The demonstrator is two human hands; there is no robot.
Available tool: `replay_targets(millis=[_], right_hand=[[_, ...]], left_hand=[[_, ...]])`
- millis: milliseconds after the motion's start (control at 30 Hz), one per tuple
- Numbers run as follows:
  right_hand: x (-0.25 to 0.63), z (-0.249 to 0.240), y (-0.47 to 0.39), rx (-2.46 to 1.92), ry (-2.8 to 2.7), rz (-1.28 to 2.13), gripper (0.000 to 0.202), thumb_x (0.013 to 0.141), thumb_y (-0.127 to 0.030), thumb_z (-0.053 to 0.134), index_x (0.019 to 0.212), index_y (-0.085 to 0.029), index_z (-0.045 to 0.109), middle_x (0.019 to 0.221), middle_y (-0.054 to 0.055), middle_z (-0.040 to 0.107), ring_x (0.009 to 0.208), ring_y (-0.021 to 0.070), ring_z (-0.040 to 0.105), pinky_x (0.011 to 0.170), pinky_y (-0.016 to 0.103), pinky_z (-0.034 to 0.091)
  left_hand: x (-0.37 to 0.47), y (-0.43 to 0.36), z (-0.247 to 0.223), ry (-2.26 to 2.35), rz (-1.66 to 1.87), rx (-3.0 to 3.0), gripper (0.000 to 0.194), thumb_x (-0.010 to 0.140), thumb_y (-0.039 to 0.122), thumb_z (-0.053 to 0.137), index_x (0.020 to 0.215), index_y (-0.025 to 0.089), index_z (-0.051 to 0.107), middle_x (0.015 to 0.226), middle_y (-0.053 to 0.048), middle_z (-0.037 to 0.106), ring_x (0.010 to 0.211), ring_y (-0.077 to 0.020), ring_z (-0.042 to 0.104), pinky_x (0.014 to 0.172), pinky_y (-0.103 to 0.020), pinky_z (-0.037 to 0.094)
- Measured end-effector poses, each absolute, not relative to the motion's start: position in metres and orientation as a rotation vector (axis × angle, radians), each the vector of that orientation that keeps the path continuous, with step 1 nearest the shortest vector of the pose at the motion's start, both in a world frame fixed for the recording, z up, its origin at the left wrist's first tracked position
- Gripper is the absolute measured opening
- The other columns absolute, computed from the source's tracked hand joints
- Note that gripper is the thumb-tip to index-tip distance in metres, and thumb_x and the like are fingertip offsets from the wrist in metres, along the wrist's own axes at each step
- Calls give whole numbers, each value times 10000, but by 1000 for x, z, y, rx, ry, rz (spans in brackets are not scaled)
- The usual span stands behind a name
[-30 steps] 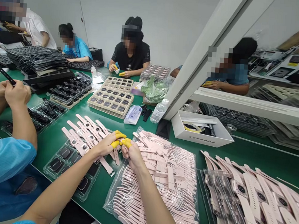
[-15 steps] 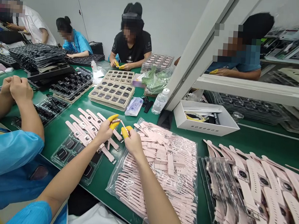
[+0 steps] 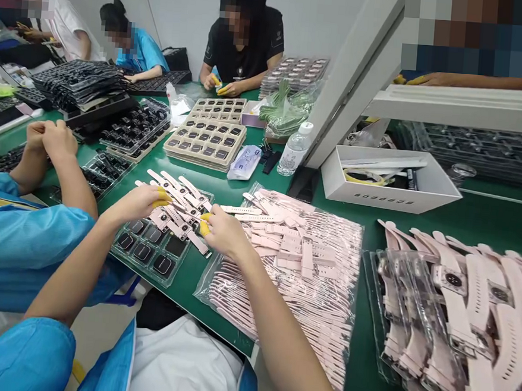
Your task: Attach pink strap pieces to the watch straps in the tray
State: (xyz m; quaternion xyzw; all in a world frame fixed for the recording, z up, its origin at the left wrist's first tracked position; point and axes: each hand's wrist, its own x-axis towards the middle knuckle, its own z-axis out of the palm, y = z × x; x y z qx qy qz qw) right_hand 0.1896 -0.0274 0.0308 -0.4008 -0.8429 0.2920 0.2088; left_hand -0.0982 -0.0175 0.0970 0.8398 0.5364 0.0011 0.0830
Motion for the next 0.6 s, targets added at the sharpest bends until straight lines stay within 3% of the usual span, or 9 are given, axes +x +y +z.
replay_targets(millis=[133,333,500,600], right_hand=[[182,34,-40,-860,-2447,1086,378,904,-181,578,1266,-233,672,834,22,660,680,182,534,616,292,319],[178,24,-46,-573,-2484,1586,108,785,-201,741,885,-241,741,676,-37,610,554,134,486,534,262,294],[178,18,-45,-603,-2518,1577,165,778,-259,787,942,-250,799,703,-22,689,514,125,511,511,261,319],[183,24,-38,-664,-2455,1526,177,854,-366,746,970,-249,811,747,5,717,551,149,559,534,276,372]], left_hand=[[-113,-40,95,1508,-69,2314,211,1014,291,529,1098,188,693,984,-73,747,877,-226,678,757,-275,476],[-106,-61,70,1268,-153,2313,219,949,205,547,981,211,764,1008,-77,666,881,-212,640,875,-314,487],[-104,-55,53,1405,-138,2464,176,965,210,557,976,189,731,996,-92,632,966,-250,622,1044,-449,439],[-95,-66,63,1498,59,2461,176,980,282,571,1031,181,706,1128,-129,649,1102,-292,605,1091,-521,422]])
